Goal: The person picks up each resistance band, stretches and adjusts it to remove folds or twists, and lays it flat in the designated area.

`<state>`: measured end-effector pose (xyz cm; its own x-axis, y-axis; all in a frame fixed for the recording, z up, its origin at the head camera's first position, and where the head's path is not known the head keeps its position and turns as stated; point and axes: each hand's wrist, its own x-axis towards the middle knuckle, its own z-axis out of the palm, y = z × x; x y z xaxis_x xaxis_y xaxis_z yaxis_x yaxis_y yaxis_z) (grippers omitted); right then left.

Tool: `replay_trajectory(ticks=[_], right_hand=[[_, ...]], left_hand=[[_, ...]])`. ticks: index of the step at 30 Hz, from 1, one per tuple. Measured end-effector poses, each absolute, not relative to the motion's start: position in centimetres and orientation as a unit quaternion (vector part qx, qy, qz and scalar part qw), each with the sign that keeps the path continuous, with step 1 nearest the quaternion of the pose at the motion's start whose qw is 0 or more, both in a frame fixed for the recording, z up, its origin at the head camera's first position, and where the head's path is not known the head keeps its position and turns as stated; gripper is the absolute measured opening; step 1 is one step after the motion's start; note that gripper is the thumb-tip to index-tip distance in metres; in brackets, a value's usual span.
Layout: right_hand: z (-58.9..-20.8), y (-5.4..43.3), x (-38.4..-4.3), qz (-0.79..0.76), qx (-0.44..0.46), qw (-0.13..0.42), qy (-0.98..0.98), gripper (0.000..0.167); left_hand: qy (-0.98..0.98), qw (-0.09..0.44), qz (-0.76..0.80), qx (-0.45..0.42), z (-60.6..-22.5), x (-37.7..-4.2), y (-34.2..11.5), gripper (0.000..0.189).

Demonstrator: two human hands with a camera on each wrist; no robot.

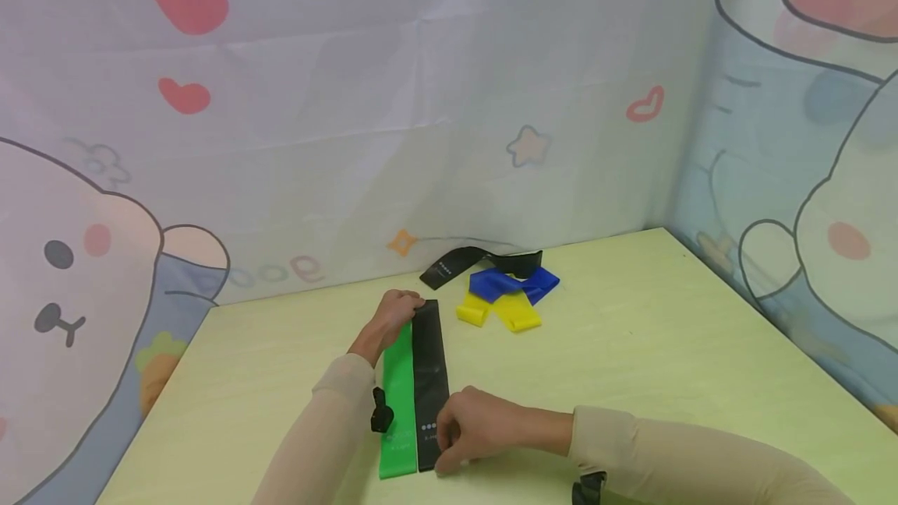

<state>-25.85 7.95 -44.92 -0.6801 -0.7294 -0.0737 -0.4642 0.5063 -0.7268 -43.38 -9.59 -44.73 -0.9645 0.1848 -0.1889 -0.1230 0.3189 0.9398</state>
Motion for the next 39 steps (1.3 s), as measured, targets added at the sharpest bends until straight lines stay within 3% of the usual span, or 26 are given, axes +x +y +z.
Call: replay_trajectory(ticks=[20,39], right_hand=[[-44.11,7.33,-25.24,-0.271,-0.365,0.174,0.874,0.018],[-44.56,7.97,-25.55,-0.328,-0.361,0.204,0.848,0.017]], left_hand=[[0.799,0.132,0.585,0.051,-44.94,-43.42,-9.90,0.048],[0.812,0.125,0.568,0.042,-44.98,-43.10,-9.34,0.047]])
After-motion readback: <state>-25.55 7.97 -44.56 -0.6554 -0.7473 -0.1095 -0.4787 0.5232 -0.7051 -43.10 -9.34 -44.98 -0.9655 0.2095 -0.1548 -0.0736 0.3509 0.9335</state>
